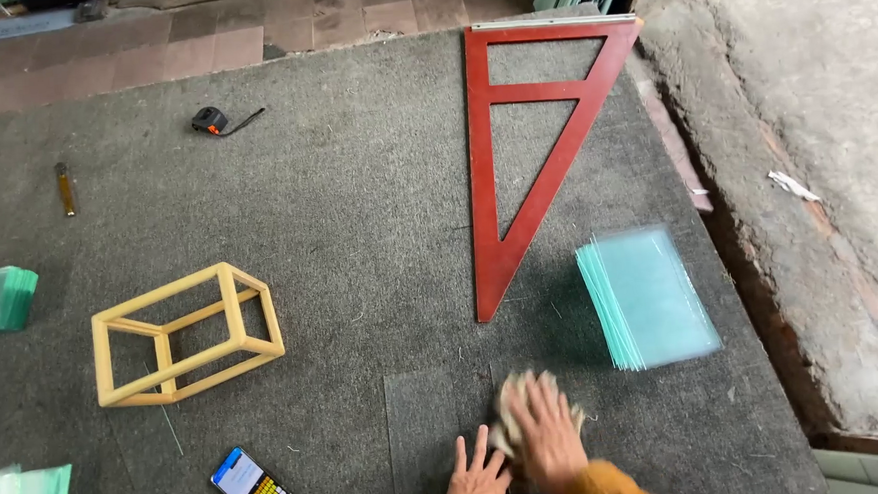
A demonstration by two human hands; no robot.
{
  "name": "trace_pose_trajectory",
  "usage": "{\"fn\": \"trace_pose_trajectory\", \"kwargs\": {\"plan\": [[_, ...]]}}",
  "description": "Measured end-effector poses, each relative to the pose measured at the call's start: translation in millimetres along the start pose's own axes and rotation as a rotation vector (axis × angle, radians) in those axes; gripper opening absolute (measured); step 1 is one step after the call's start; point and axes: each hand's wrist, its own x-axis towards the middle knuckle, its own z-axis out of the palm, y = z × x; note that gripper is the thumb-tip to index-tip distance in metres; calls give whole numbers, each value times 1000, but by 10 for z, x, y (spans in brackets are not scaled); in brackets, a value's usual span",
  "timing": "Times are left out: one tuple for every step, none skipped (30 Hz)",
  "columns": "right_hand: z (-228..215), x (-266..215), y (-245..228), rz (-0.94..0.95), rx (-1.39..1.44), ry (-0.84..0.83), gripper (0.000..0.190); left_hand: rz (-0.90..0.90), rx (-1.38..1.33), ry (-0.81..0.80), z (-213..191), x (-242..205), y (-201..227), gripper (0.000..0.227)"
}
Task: The person cleans a glass pane with a cloth and then sorts a stack of glass panes by moving them one by one on a workbench.
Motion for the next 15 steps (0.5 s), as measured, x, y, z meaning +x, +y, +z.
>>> {"fn": "trace_pose_trajectory", "kwargs": {"plan": [[562,178,198,0,10,-1,94,-1,6,-7,-6,-19,-1,58],[1111,263,462,-182,-315,492,101,-7,-14,8,-9,-41,-6,59],[1615,267,798,-347,-633,996,114,-14,-36,23,-18,-58,-9,60],[1534,272,884,-344,-625,996,114,-15,-32,17,-140,-141,-13,60],[1458,269,997,-411,-645,1010,129,-16,-31,-56,-255,-207,9,63],[1393,264,1115,-477,-665,1025,144,-16,-31,-130,-362,-270,35,66],[1261,405,1074,-476,-663,1017,144,-12,-34,-136,-379,-328,61,66],[1133,544,1033,-348,-329,679,119,-25,-3,-107,-394,-388,87,68],[955,715,1030,-207,-5,351,101,-41,22,-69,-448,-415,123,73],[635,632,770,-209,-13,347,101,-39,14,-65,-539,-478,143,73],[308,566,490,-49,-20,174,96,-41,-11,-132,-632,-548,150,85],[-20,496,197,112,-27,3,92,-42,-36,-198,-730,-626,151,101],[265,472,195,109,-33,8,92,-46,-37,-191,-460,-436,84,101],[545,457,194,-81,-330,551,102,12,-70,-46,-199,-242,11,77],[835,442,191,-257,-610,1104,117,71,-100,98,70,-47,-65,61]]}}
